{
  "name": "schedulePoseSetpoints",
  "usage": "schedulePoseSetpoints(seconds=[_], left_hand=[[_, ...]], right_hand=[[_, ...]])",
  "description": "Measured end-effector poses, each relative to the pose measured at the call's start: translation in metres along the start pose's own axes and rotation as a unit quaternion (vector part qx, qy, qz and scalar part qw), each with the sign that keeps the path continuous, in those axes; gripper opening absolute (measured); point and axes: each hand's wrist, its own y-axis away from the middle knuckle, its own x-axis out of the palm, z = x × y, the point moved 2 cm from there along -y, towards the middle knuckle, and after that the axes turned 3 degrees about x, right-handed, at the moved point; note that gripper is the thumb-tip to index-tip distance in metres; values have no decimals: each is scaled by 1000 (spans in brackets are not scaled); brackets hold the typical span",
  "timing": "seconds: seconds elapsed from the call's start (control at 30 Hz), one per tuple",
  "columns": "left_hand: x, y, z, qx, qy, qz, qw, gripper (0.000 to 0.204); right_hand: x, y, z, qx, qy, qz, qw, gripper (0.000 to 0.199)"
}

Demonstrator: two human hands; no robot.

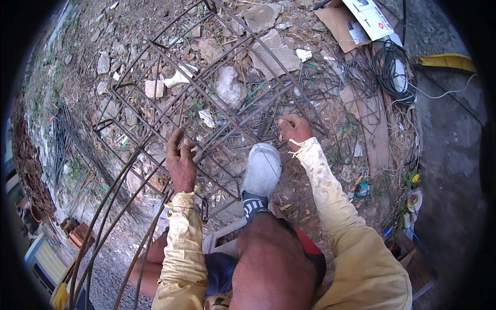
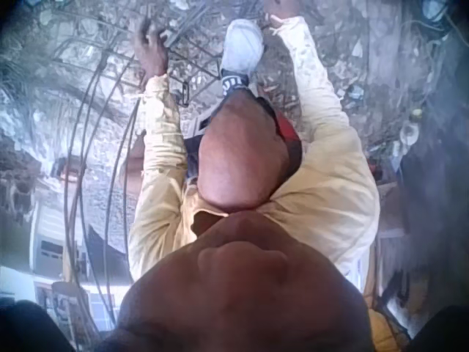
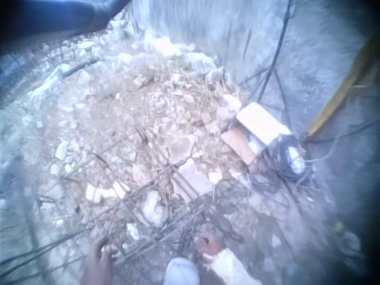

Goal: The person sits on a small stool and uses wire to tie together intersecting steel bars forming a rebar mesh. They repeatedly wrap and twist wire around the bar intersections to secure the grid structure.

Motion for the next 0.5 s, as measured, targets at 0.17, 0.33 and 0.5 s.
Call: schedulePoseSetpoints(seconds=[0.17, 0.33, 0.5], left_hand=[[-34, 124, -3, -81, -15, 18, 996, 37], [-69, 211, -29, -112, 7, 59, 992, 26], [-165, 314, -93, -58, -154, -138, 977, 19]], right_hand=[[81, -61, -31, 66, 139, -70, 986, 85], [105, -151, -165, 219, 75, -95, 968, 67], [145, -46, -144, 51, 299, -42, 952, 38]])
